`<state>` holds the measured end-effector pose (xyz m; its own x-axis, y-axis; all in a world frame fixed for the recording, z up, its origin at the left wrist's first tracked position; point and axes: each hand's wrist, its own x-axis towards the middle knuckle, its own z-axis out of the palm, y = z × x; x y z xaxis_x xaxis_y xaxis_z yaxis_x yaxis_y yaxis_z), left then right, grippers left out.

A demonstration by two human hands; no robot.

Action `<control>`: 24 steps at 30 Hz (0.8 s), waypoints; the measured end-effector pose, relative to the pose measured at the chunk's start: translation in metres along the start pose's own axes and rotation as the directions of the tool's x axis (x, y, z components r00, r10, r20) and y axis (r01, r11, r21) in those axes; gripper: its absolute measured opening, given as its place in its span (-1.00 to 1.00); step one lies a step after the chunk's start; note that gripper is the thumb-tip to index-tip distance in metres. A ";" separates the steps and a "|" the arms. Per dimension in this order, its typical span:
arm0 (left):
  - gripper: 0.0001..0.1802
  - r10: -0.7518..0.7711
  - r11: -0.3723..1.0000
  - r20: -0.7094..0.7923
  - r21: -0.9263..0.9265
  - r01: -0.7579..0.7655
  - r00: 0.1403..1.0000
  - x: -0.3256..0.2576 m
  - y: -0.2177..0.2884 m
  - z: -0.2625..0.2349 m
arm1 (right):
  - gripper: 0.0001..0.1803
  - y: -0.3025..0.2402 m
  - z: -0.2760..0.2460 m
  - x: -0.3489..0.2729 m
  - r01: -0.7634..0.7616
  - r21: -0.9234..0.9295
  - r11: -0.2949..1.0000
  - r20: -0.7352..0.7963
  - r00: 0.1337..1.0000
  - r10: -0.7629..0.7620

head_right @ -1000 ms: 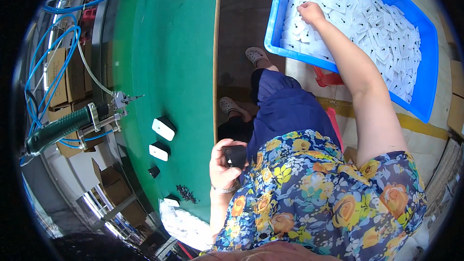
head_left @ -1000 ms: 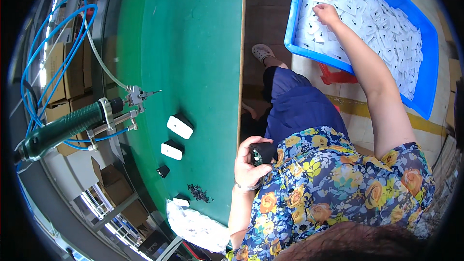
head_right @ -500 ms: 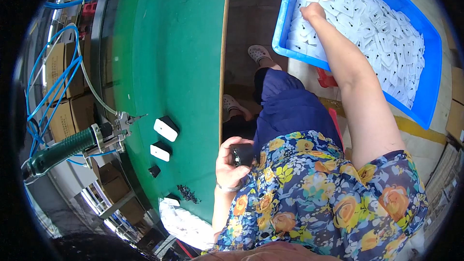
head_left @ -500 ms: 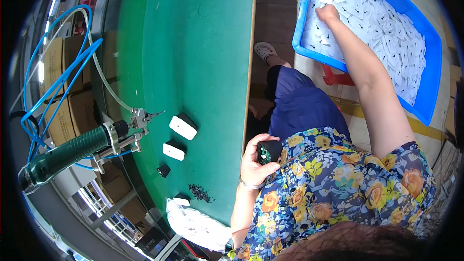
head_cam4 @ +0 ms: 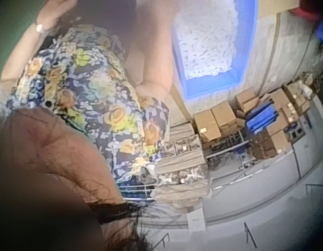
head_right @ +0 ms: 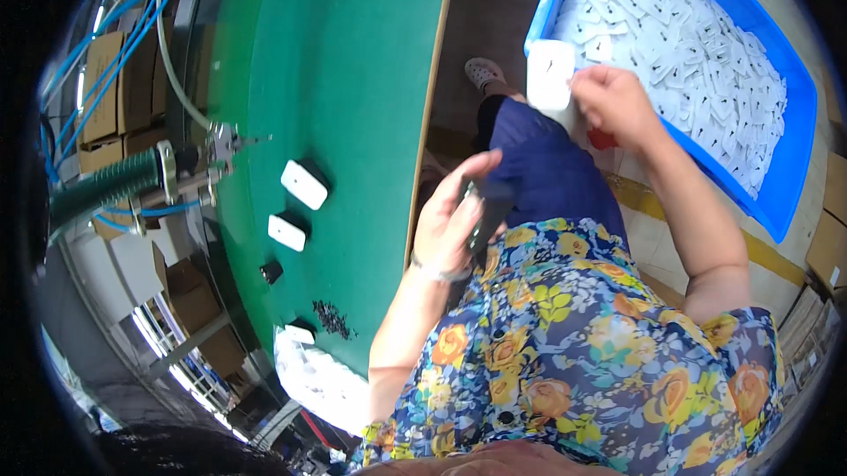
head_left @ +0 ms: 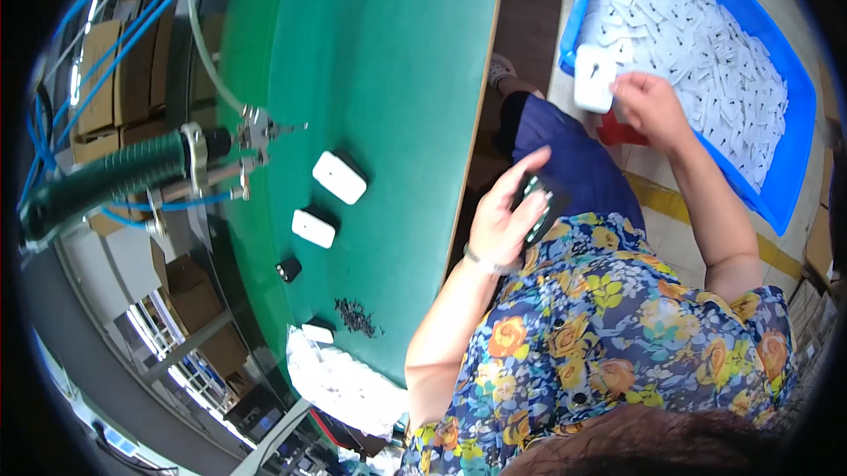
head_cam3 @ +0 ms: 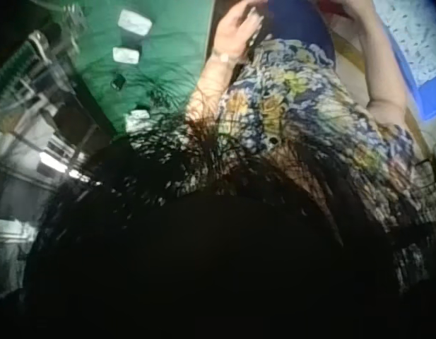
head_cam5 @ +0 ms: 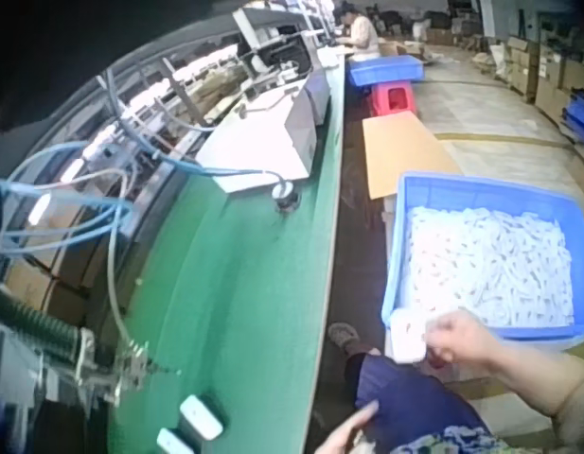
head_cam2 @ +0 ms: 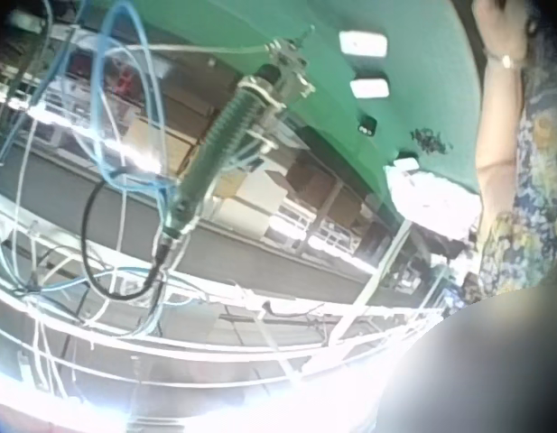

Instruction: The person assembles small electronic devices by inserting circuit boards into white plastic casings and securing them with a pneumatic screwdriver. The person also handles black plastic components, placing them into a cardboard box lined with newspaper.

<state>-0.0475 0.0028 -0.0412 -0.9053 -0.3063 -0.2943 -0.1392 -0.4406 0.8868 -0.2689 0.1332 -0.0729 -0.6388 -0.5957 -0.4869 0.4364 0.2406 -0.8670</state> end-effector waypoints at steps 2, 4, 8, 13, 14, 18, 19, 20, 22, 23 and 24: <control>-0.49 -0.057 0.998 0.021 0.000 0.057 0.998 0.005 0.005 0.003 | -0.84 0.011 0.032 -0.023 0.007 -0.023 1.000 0.127 0.992 -0.004; -0.50 -0.085 0.996 -0.013 0.011 0.085 0.996 0.001 -0.002 0.000 | -0.84 0.015 0.051 -0.035 -0.019 -0.051 0.999 0.210 0.977 0.029; -0.48 -0.133 0.987 -0.108 -0.100 0.122 0.985 -0.017 -0.007 -0.005 | -0.83 0.030 0.061 -0.035 0.014 0.029 0.999 0.374 0.927 -0.024; -0.51 -0.172 0.973 -0.102 -0.174 0.152 0.980 -0.029 -0.008 -0.002 | -0.41 0.028 0.105 -0.031 -0.382 0.639 0.667 0.579 0.811 -0.090; -0.52 -0.155 0.977 -0.157 -0.172 0.128 0.975 -0.030 -0.010 0.000 | -0.35 0.030 0.112 -0.027 -0.444 0.631 0.636 0.649 0.752 -0.118; -0.54 -0.090 0.955 -0.248 -0.295 0.013 0.965 -0.038 -0.009 -0.003 | -0.48 0.049 0.119 -0.014 -0.565 0.684 0.461 0.672 0.734 -0.098; -0.52 -0.185 0.889 -0.260 -0.456 0.049 0.948 -0.043 -0.003 -0.005 | -0.50 0.046 0.123 -0.016 -0.561 0.699 0.443 0.633 0.774 -0.019; -0.51 -0.279 0.794 -0.253 -0.604 0.074 0.926 -0.046 0.002 -0.006 | -0.47 0.045 0.123 -0.015 -0.560 0.712 0.424 0.620 0.785 -0.003; -0.50 -0.276 0.694 -0.231 -0.720 0.027 0.933 -0.051 0.004 -0.005 | -0.43 0.041 0.123 -0.015 -0.565 0.701 0.435 0.638 0.769 -0.030; -0.50 -0.272 0.639 -0.220 -0.769 0.005 0.937 -0.054 0.005 -0.005 | -0.41 0.038 0.122 -0.016 -0.569 0.696 0.437 0.647 0.762 -0.038; -0.50 -0.247 0.643 -0.271 -0.764 -0.052 0.930 -0.055 0.004 -0.006 | -0.39 0.038 0.122 -0.017 -0.567 0.696 0.440 0.651 0.757 -0.054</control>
<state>0.0044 0.0131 -0.0232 -0.6987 -0.4050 -0.5897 0.2638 -0.9121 0.3138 -0.1642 0.0588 -0.0847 -0.0946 -0.9629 -0.2526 0.9955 -0.0895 -0.0318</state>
